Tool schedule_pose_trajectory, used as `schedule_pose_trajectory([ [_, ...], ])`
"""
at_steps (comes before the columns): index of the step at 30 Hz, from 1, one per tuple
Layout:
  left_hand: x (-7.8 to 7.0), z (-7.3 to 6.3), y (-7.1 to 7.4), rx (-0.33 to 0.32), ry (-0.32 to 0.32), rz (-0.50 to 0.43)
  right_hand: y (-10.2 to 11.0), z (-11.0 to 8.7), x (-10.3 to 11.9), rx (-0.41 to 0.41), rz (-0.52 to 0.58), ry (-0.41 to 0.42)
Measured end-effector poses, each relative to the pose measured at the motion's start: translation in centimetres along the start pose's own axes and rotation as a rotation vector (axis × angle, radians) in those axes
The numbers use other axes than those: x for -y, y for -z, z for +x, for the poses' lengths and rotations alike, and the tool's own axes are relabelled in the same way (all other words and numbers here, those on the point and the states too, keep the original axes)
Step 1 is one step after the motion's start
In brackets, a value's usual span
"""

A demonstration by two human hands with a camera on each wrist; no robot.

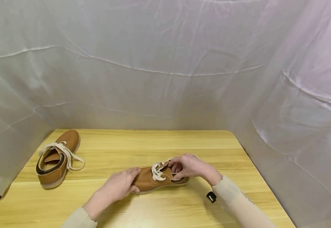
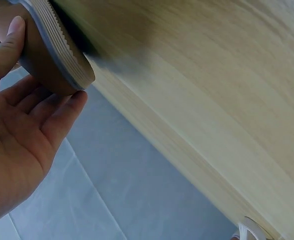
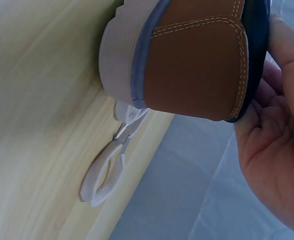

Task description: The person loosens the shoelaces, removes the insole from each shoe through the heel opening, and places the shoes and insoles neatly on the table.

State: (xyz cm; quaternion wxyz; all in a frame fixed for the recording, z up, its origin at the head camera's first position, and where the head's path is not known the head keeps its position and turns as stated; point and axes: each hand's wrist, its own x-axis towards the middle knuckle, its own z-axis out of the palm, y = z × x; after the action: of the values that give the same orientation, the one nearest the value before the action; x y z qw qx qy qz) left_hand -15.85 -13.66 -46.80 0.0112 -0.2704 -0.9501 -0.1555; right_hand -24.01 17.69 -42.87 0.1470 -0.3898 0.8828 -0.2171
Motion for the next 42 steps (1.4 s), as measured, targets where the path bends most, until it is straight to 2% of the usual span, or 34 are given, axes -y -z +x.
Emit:
schedule_pose_trajectory([
  [2, 0.0, -0.1, 0.0, 0.003, 0.009, -0.004, -0.1, 0.0, 0.0, -0.011, 0.003, 0.001],
  [8, 0.0, 0.0, 0.0, -0.005, -0.008, 0.017, 0.0, 0.2, 0.4, -0.046, -0.095, 0.024],
  [12, 0.0, 0.0, 0.0, 0.001, -0.009, 0.025, 0.0, 0.2, 0.5, -0.028, -0.097, 0.01],
  [17, 0.0, -0.1, -0.1, -0.007, 0.0, 0.036, -0.1, 0.0, 0.3, -0.018, -0.075, 0.031],
  [25, -0.1, -0.1, -0.1, -0.001, -0.001, 0.038, 0.1, 0.2, 0.2, 0.015, -0.163, 0.037],
  [36, 0.1, -0.2, -0.1, -0.002, -0.01, 0.032, 0.8, 0.5, -0.5, 0.077, -0.039, 0.013],
  [42, 0.1, -0.1, -0.1, 0.001, -0.011, 0.019, 0.7, 0.5, -1.0, 0.059, -0.061, 0.039],
])
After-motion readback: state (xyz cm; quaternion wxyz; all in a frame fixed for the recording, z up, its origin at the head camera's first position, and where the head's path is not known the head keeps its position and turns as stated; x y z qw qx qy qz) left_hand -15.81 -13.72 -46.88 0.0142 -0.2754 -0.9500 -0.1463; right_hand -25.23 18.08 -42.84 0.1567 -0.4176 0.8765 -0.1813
